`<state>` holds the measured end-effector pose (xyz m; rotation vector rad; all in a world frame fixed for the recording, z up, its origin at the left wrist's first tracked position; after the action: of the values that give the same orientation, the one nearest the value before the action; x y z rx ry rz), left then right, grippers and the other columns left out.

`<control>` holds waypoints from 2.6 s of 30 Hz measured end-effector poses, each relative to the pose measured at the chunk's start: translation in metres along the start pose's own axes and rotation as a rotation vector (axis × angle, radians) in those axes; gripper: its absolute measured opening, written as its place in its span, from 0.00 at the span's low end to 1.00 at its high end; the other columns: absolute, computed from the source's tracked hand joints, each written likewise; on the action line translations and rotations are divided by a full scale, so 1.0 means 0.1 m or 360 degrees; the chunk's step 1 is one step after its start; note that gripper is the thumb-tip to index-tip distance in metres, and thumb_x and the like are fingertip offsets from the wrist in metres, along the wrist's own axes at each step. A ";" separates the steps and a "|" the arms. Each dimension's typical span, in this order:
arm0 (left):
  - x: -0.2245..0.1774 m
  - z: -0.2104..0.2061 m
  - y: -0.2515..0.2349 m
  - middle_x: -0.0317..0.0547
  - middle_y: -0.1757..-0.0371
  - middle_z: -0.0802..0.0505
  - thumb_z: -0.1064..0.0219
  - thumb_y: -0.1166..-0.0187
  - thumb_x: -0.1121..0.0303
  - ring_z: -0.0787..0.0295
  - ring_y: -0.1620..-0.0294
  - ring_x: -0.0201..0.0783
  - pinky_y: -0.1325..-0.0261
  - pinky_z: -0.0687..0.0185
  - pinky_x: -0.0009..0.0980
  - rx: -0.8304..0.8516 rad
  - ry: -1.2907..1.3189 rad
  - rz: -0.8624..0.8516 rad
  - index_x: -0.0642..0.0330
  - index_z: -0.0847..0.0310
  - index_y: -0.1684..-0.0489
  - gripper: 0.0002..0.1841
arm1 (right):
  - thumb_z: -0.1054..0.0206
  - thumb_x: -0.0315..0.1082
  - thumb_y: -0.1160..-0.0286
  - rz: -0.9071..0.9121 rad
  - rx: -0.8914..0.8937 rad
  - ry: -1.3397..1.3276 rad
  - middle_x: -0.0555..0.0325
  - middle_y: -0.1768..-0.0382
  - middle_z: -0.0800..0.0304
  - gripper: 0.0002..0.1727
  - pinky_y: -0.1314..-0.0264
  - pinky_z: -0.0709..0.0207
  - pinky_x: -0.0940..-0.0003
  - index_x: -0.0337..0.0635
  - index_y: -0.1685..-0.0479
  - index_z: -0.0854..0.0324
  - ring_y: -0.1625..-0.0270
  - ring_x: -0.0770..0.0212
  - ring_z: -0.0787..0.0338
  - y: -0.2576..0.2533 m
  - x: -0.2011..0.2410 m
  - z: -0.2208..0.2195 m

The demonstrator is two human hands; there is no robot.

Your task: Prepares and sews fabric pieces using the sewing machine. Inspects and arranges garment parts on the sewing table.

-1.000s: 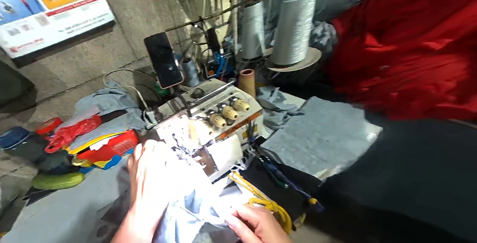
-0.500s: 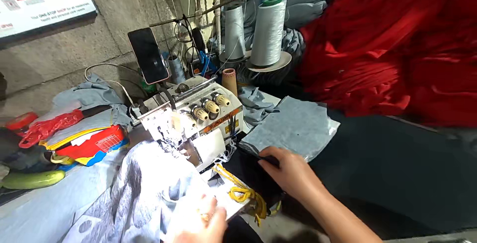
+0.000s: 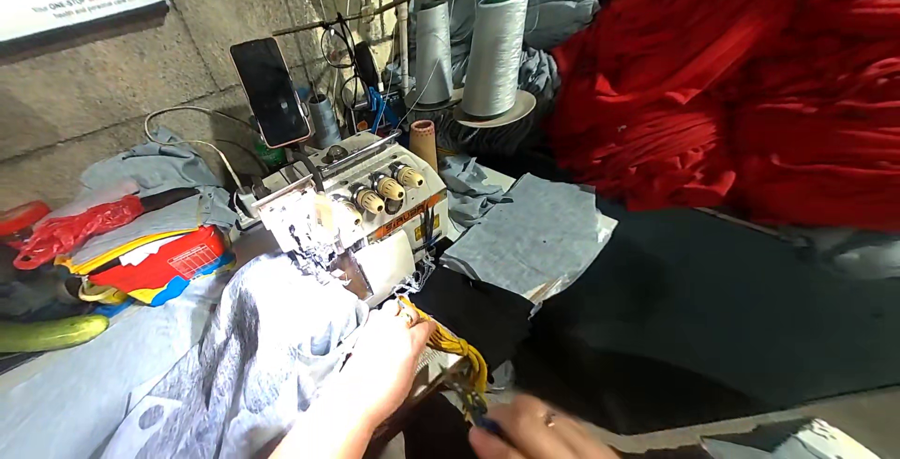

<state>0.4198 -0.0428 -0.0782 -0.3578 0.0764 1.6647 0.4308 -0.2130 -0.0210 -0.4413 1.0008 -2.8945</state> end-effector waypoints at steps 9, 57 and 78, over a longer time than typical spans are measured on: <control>-0.02 0.03 -0.25 0.53 0.57 0.08 0.41 0.14 0.69 0.10 0.46 0.52 0.44 0.15 0.45 0.0087 -0.0080 -0.0116 0.62 0.09 0.56 0.12 | 0.35 0.18 0.31 0.0029 0.0661 0.0048 0.40 0.68 0.15 0.04 0.72 0.13 0.55 0.30 0.67 0.15 0.67 0.42 0.08 -0.26 0.22 -0.80; -0.12 0.47 0.67 0.49 0.30 0.09 0.27 0.31 0.49 0.15 0.26 0.57 0.32 0.25 0.64 -0.0498 -0.0884 0.0225 0.56 0.08 0.42 0.25 | 0.34 0.26 0.28 -0.0897 0.0209 0.0079 0.40 0.64 0.08 0.08 0.57 0.17 0.36 0.35 0.64 0.08 0.58 0.37 0.07 -0.32 -1.34 -0.58; -0.26 -0.08 -0.14 0.43 0.70 0.11 0.50 0.11 0.78 0.11 0.71 0.33 0.59 0.10 0.29 -0.0288 0.2985 0.1121 0.69 0.25 0.39 0.12 | 0.36 0.28 0.18 -0.0192 0.0413 -0.0146 0.39 0.68 0.09 0.10 0.60 0.12 0.46 0.31 0.56 0.11 0.62 0.37 0.06 -0.16 -0.26 -0.15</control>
<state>0.4376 -0.0681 -0.0767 -2.0840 1.5623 1.3813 0.4523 -0.1875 -0.0293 -0.6286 0.5945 -3.0190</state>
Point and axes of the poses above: each hand's wrist, its own y-axis away from the middle knuckle, its own z-axis out of the back of the hand, x = y × z, the point moved 7 cm from there along -y, towards the middle knuckle
